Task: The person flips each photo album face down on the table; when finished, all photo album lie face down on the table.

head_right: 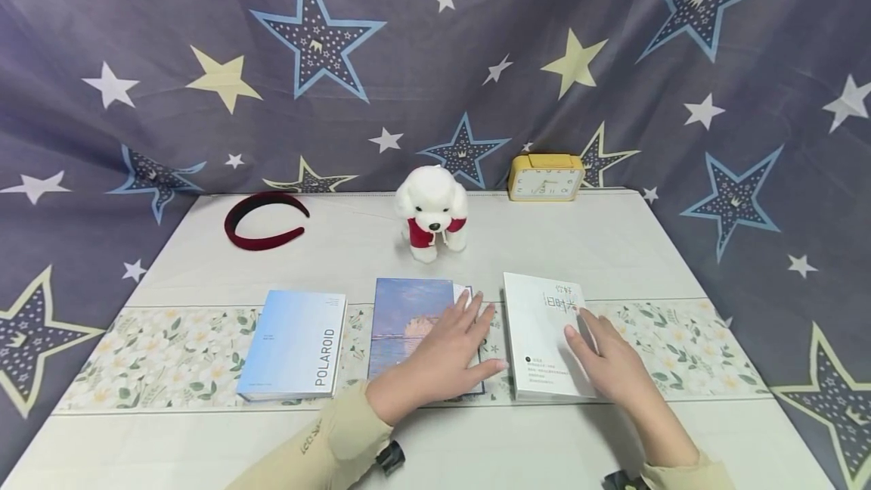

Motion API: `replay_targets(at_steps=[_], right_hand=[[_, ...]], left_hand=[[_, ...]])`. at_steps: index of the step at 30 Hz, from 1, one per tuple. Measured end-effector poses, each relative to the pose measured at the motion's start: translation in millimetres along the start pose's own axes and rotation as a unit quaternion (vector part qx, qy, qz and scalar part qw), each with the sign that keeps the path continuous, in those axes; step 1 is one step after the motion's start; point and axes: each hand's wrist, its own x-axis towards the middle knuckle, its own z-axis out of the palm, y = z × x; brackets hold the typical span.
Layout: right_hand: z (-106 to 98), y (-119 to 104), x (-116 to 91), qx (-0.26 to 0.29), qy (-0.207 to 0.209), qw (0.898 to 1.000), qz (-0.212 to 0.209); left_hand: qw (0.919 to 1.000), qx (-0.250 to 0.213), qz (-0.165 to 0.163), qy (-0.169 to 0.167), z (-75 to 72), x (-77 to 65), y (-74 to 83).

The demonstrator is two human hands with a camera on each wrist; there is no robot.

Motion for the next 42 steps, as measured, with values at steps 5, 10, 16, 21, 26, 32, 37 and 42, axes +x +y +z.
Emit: replay_targets(at_steps=[5, 10, 16, 21, 26, 32, 37, 42], right_hand=[[4, 22, 10, 0.077, -0.023, 0.995, 0.067], [20, 78, 33, 0.149, -0.012, 0.984, 0.097], [16, 82, 32, 0.232, -0.019, 0.966, 0.109], [1, 50, 18, 0.302, -0.011, 0.943, 0.142], [-9, 26, 9, 0.357, -0.009, 0.918, 0.171], [-10, 18, 9, 0.423, 0.002, 0.885, 0.195], [-8, 20, 11, 0.45, 0.015, 0.869, 0.207], [-9, 17, 11, 0.453, 0.025, 0.866, 0.211]], left_hand=[[0.9863, -0.155, -0.052, -0.018, 6.2, 8.3, 22.3], [0.9499, -0.297, -0.093, -0.022, 10.7, 12.9, 37.5], [0.922, -0.365, -0.128, -0.008, 14.0, 17.3, 44.1], [0.9043, -0.405, -0.134, -0.008, 15.6, 18.3, 43.7], [0.8818, -0.452, -0.135, -0.007, 17.8, 17.4, 43.7], [0.8616, -0.487, -0.145, -0.001, 19.8, 16.7, 43.3], [0.8573, -0.492, -0.153, 0.012, 22.5, 16.1, 42.3], [0.8539, -0.495, -0.158, 0.021, 26.1, 16.0, 41.2]])
